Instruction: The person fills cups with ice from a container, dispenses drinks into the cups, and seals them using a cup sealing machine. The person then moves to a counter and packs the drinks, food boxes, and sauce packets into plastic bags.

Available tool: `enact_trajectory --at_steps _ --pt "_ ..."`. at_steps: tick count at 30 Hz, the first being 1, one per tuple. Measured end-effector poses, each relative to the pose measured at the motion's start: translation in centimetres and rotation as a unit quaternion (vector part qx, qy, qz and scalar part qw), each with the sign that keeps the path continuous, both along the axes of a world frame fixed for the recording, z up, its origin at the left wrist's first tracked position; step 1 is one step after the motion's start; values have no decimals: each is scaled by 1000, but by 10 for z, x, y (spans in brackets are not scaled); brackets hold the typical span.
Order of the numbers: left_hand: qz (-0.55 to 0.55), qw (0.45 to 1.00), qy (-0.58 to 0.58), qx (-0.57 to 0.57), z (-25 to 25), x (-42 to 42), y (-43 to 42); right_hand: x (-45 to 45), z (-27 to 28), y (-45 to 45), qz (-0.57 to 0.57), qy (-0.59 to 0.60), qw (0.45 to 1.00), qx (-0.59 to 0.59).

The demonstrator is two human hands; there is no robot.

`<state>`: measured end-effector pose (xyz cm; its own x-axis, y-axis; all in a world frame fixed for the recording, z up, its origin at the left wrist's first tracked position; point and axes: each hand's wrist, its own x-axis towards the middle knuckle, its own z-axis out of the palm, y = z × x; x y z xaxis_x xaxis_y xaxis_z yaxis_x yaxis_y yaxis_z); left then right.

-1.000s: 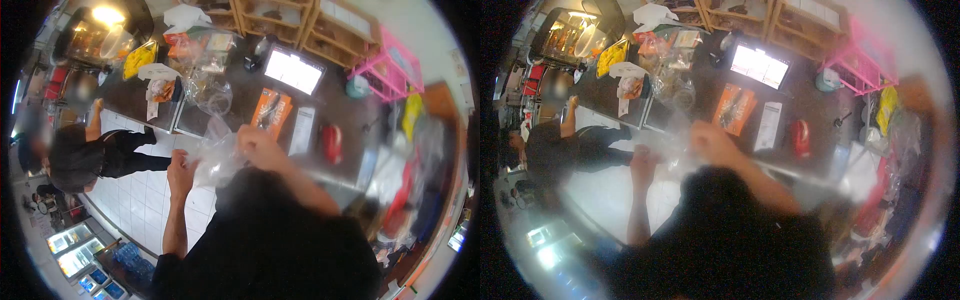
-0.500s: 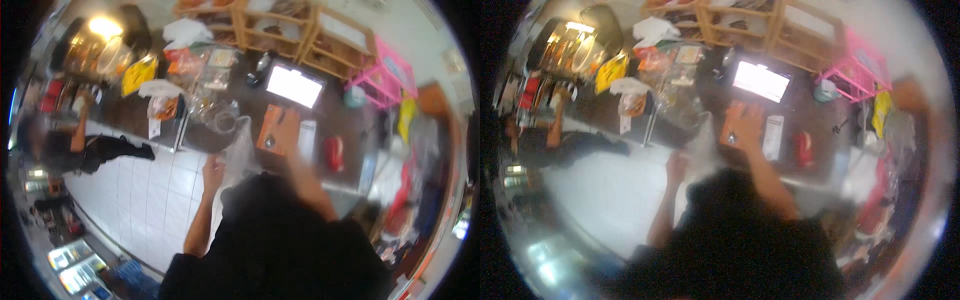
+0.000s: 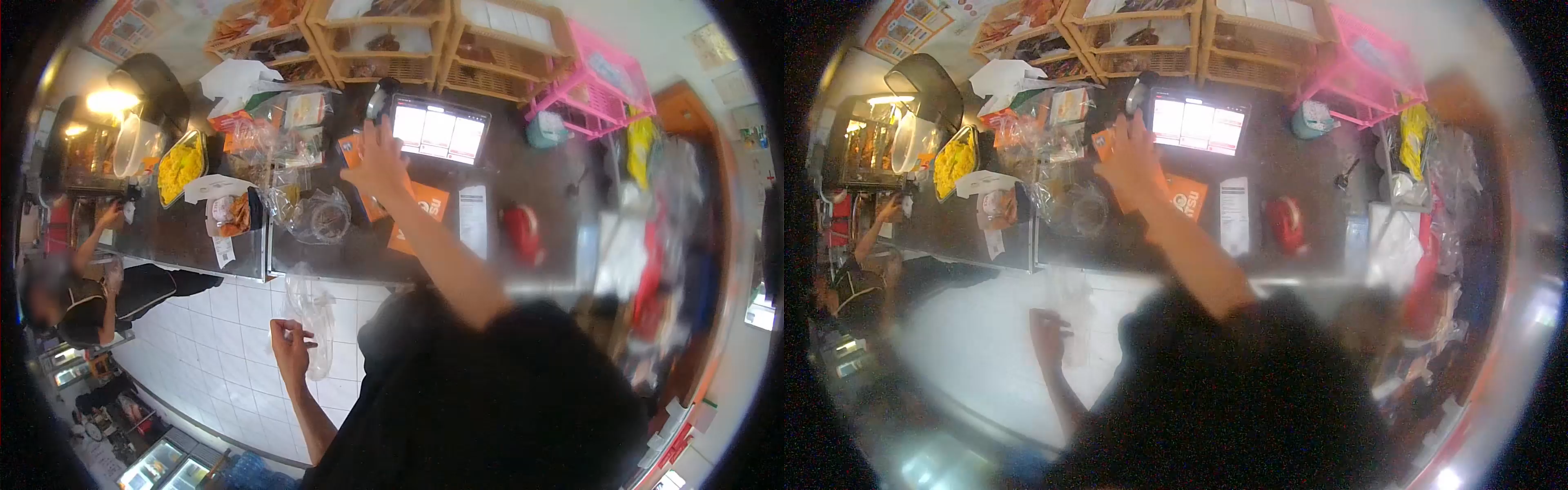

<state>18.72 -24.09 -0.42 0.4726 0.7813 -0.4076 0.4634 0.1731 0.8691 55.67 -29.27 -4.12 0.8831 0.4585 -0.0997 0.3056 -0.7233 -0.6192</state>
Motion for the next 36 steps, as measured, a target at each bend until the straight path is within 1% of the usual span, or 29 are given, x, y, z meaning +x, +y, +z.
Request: enact_trajectory --at_steps 1,3,4,6,8,9,10,11,12,13,14,15,16,18,19,20,21,22,23,24,25,26,27,29,30,32,34,35,36 --pt "-1 1000 -1 6 1 -1 -1 10 -14 12 -29 4 999 24" --pt "-61 981 100 154 -2 -10 0 14 -41 22 -58 4 997 60" --pt "-33 985 137 97 -9 -20 3 5 -54 22 -83 21 996 40" --pt "-3 991 82 102 13 -7 -4 -10 -68 20 -107 33 993 29" --pt "25 997 6 71 39 4 -10 -25 -78 3 -13 29 999 -12" --pt "26 997 3 77 45 2 -6 -31 -90 -10 -30 -32 999 24" --pt "-20 995 41 93 49 -1 2 -34 -100 -27 -49 -94 993 60" --pt "-63 989 76 109 51 -2 7 -40 -95 -46 -108 -98 989 37" --pt "-60 989 69 113 45 6 6 -47 -87 -66 -167 -101 981 12" --pt "-82 988 32 126 35 22 3 -55 -80 -84 -165 -105 981 15" --pt "-106 984 -5 141 30 37 -2 -65 -70 -98 -124 -83 985 -88" --pt "-164 971 3 175 31 51 -9 -68 -58 -108 -84 -60 976 -189" --pt "-179 965 -22 189 35 64 -18 -61 -42 -113 -89 -69 977 -182" --pt "-192 959 -43 204 52 77 -31 -63 -19 -125 95 -99 949 -285" --pt "-193 945 -13 263 62 86 -34 -68 -43 -130 94 -100 949 -284" --pt "-189 928 13 320 66 94 -38 -71 -81 -134 7 -76 971 -228" --pt "-185 930 11 318 61 94 -37 -73 -88 -136 -33 -64 977 -200" --pt "-207 909 45 359 47 94 -30 -74 -93 -137 -74 -55 981 -169" --pt "-224 885 81 399 37 96 -25 -72 -79 -129 -110 11 981 -159" --pt "-218 888 88 395 35 98 -24 -78 -72 -125 -141 84 975 -152" --pt "-193 924 30 329 33 99 -25 -87 -80 -126 -130 91 974 -159" --pt "-162 951 -34 263 32 99 -28 -87 -85 -128 -140 97 979 -111" --pt "-149 952 -37 266 39 99 -34 -77 -86 -126 -150 94 983 -57" --pt "-86 982 -131 105 63 105 -40 -69 -48 -132 -51 74 994 -58" --pt "-80 981 -141 110 58 109 -35 -70 -25 -134 -36 51 995 -78" --pt "-123 979 -162 28 33 103 -34 -92 12 -152 -1 19 991 -133" --pt "-142 972 -185 9 15 104 -35 -90 34 -153 21 -25 984 -175" --pt "-164 967 -195 -15 9 103 -37 -81 23 -152 22 -31 984 -174" --pt "-150 970 -183 -55 36 108 -45 -67 1 -151 43 7 981 -190"
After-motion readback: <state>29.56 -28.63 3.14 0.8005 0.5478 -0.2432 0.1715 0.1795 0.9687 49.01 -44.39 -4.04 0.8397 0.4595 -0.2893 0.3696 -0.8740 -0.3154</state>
